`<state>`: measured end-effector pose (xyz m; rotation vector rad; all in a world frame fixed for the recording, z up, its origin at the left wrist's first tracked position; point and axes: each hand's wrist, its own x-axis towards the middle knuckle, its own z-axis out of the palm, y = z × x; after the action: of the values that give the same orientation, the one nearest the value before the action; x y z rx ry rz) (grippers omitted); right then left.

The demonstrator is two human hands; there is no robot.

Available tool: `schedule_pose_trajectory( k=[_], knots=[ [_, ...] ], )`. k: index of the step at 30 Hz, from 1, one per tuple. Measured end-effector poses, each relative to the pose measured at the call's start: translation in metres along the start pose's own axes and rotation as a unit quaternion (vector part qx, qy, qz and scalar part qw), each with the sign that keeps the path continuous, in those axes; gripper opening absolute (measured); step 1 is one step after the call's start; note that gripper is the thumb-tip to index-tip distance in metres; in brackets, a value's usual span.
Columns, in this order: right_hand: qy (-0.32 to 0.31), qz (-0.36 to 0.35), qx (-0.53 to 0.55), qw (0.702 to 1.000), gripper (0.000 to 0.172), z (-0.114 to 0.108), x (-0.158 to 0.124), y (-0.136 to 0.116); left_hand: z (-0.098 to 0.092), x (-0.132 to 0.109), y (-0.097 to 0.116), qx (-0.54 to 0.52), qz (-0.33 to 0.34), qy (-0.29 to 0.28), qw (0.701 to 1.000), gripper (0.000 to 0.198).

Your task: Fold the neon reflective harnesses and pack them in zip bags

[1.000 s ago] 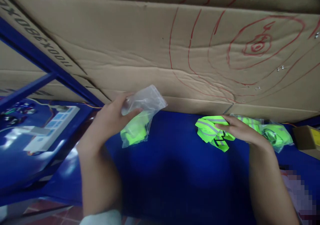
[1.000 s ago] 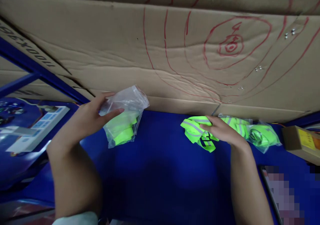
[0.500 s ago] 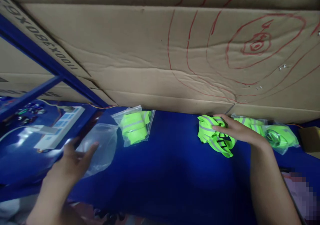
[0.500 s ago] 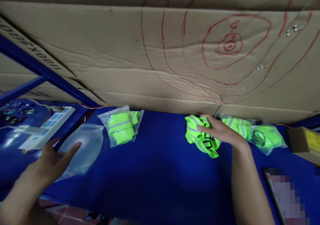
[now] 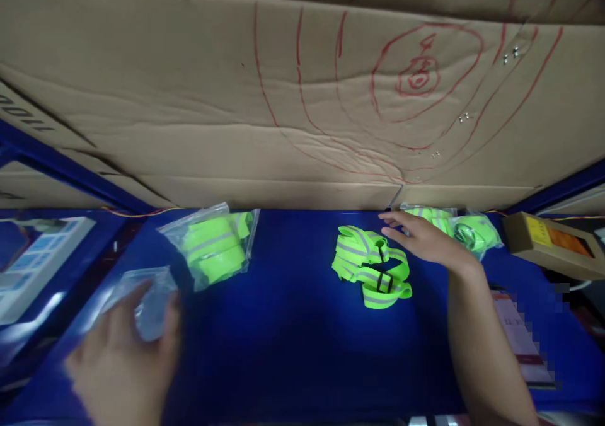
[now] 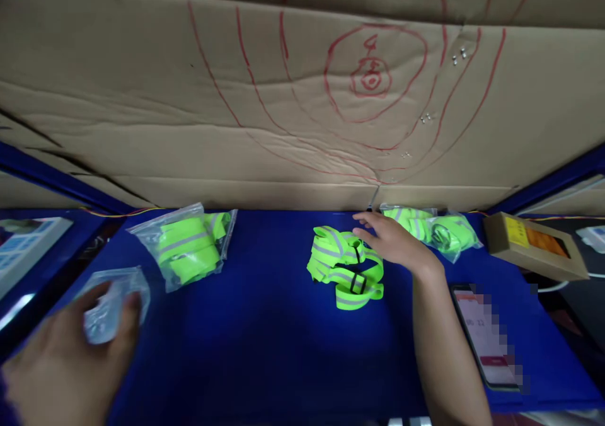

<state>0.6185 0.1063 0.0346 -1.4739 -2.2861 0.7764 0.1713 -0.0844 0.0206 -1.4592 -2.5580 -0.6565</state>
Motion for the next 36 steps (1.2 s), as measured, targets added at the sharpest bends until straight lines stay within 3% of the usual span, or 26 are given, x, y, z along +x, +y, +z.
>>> schedule_pose_trajectory(
  k=[4, 6, 7, 9, 11, 13, 16, 19, 22, 25, 29, 32, 34, 36],
  knots=[
    [-0.025, -0.013, -0.049, 0.998, 0.037, 0.030, -0.023, -0.015, 0.018, -0.001, 0.056, -0.054, 0.116, 0.023, 0.991, 0.044],
    [-0.008, -0.035, -0.020, 0.999, 0.044, 0.051, -0.031, -0.018, 0.038, -0.007, 0.078, -0.157, 0.180, -0.018, 0.971, 0.031],
    [0.001, -0.049, 0.021, 0.999, 0.047, 0.061, -0.034, -0.019, 0.049, -0.013, 0.090, -0.219, 0.207, -0.069, 0.951, 0.030],
    [0.001, -0.072, 0.144, 0.987, 0.048, 0.076, -0.035, -0.018, 0.074, -0.027, 0.119, -0.314, 0.247, -0.211, 0.892, 0.055],
    [-0.011, -0.078, 0.259, 0.963, 0.045, 0.086, -0.035, -0.017, 0.098, -0.037, 0.147, -0.364, 0.264, -0.285, 0.847, 0.082],
    [-0.003, -0.076, 0.304, 0.950, 0.041, 0.095, -0.035, -0.015, 0.119, -0.039, 0.167, -0.404, 0.229, -0.290, 0.837, 0.089],
    [0.046, -0.068, 0.283, 0.956, 0.036, 0.107, -0.036, -0.013, 0.139, -0.027, 0.173, -0.506, 0.101, -0.308, 0.799, 0.068],
    [0.057, -0.072, 0.215, 0.972, 0.040, 0.118, -0.039, -0.012, 0.142, -0.011, 0.164, -0.631, -0.074, -0.360, 0.683, 0.054],
    [0.042, -0.091, 0.159, 0.982, 0.050, 0.125, -0.040, -0.011, 0.139, 0.001, 0.155, -0.695, -0.184, -0.401, 0.567, 0.050],
    [0.045, -0.087, 0.154, 0.983, 0.051, 0.125, -0.040, -0.010, 0.139, 0.006, 0.152, -0.719, -0.220, -0.410, 0.517, 0.050],
    [0.029, -0.031, 0.197, 0.979, 0.041, 0.117, -0.038, -0.015, 0.139, 0.004, 0.155, -0.737, -0.209, -0.388, 0.512, 0.055],
    [0.046, 0.004, 0.239, 0.970, 0.041, 0.120, -0.035, -0.025, 0.135, -0.007, 0.157, -0.729, -0.131, -0.409, 0.533, 0.072],
    [0.077, 0.028, 0.242, 0.967, 0.048, 0.128, -0.033, -0.033, 0.135, -0.016, 0.156, -0.690, -0.027, -0.404, 0.600, 0.086],
    [0.105, 0.036, 0.229, 0.967, 0.058, 0.138, -0.033, -0.041, 0.138, -0.025, 0.153, -0.609, 0.104, -0.321, 0.718, 0.087]
  ],
)
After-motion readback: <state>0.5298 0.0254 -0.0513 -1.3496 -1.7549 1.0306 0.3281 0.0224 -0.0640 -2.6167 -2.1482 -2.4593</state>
